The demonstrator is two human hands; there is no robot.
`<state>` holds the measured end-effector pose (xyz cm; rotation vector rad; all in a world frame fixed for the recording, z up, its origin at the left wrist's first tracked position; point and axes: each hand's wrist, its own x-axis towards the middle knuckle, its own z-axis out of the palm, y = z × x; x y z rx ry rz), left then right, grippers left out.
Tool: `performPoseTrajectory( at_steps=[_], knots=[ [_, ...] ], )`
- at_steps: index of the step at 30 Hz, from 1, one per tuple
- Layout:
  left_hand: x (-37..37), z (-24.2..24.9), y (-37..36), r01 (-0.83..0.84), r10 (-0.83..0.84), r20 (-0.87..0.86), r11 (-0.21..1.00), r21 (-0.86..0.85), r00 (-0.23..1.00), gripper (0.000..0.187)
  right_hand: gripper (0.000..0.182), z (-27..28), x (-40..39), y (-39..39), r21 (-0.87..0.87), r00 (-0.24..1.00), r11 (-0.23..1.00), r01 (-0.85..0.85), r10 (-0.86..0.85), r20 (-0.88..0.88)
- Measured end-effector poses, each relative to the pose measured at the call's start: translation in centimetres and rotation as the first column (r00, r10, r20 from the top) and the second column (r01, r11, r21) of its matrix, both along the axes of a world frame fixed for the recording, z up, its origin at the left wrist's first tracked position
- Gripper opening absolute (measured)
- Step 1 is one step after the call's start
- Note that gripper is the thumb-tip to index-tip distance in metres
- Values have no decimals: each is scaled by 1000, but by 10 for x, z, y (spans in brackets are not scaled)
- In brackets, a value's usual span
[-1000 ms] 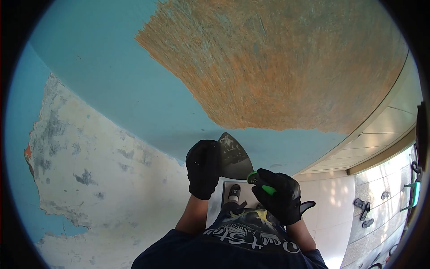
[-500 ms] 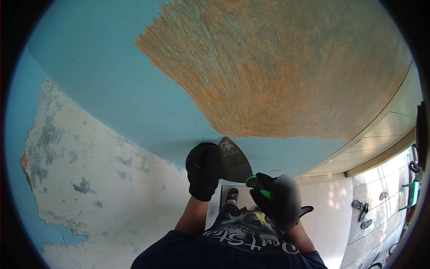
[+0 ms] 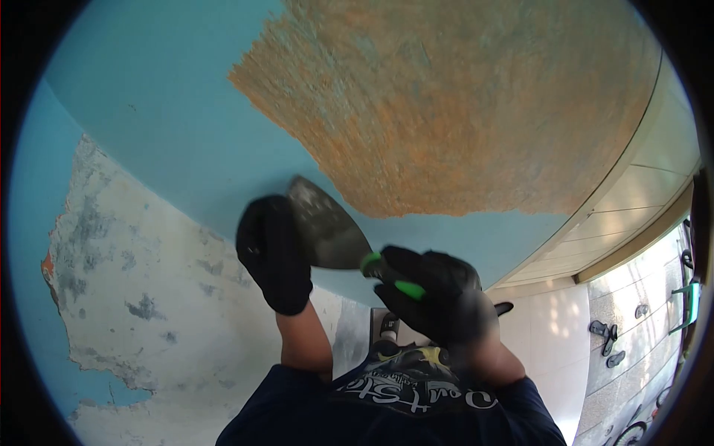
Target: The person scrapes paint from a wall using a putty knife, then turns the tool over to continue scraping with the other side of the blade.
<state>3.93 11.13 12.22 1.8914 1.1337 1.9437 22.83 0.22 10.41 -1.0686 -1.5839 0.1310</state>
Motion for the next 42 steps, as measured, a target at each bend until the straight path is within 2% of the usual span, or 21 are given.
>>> performPoseTrajectory(
  at_steps=[1, 2, 4, 5, 7, 11, 14, 23, 25, 29, 31, 32, 34, 35, 37, 38, 40, 42],
  knots=[
    [4, 0, -11, 173, -146, 175, 973, -150, 974, 9, 47, -9, 5, -10, -70, 1000, 998, -5, 6, 4],
    [9, -10, -18, 176, -149, 181, 974, -144, 972, 9, 48, -19, 10, -19, -144, 1000, 989, -13, 14, 6],
    [16, -38, -27, 331, -233, 310, 889, -317, 922, 7, 47, -38, 13, -33, -170, 1000, 985, -10, 6, -24],
    [17, -46, -32, 325, -225, 310, 889, -322, 924, 7, 45, -45, 14, -39, -237, 998, 971, 2, -16, -56],
    [20, -57, -39, 398, -259, 336, 792, -462, 906, 6, 42, -56, 17, -49, -357, 996, 934, 26, -54, -67],
    [28, -59, -40, 418, -257, 376, 790, -449, 890, 7, 42, -61, 18, -50, -345, 995, 938, 22, -56, -88],
    [29, -65, -31, 370, -255, 295, 813, -450, 921, 7, 42, -58, 19, -46, -350, 992, 936, 44, -83, -95],
    [27, -76, -24, 392, -217, 401, 813, -431, 890, 7, 39, -54, 19, -38, -365, 994, 930, 40, -75, -81],
    [21, -80, -19, 327, -271, 195, 866, -378, 943, 6, 40, -61, 15, -37, -349, 994, 936, 47, -78, -77],
    [22, -63, -19, 314, -244, 218, 865, -392, 945, 8, 41, -61, 4, -24, -276, 994, 959, 58, -80, -68],
    [11, -47, -8, 291, -176, 335, 898, -330, 925, 9, 42, -41, 0, -11, -258, 999, 966, 30, -39, -29],
    [8, -33, -5, 242, -164, 296, 938, -249, 941, 10, 42, -30, -1, -6, -258, 999, 966, 27, -36, -29],
    [4, -15, -1, 30, -24, 42, 989, -148, 999, 11, 42, -12, -3, 2, -272, 998, 961, -53, 39, -55],
    [4, -14, -1, 35, -29, 43, 990, -138, 999, 11, 42, -13, -2, 2, -263, 998, 964, -48, 35, -53],
    [5, -24, -8, 262, -206, 216, 926, -273, 954, 5, 42, -25, 4, -8, -289, 999, 957, -19, 9, -37],
    [7, -35, -12, 259, -202, 221, 927, -271, 954, 5, 42, -34, 8, -14, -289, 999, 957, -22, 14, -32],
    [15, -58, -19, 196, -189, 56, 907, -371, 980, 6, 42, -52, 13, -25, -302, 997, 953, 17, -41, -73],
    [22, -62, -24, 240, -219, 99, 907, -346, 971, 6, 42, -51, 14, -32, -332, 995, 943, 21, -52, -84]
  ],
)
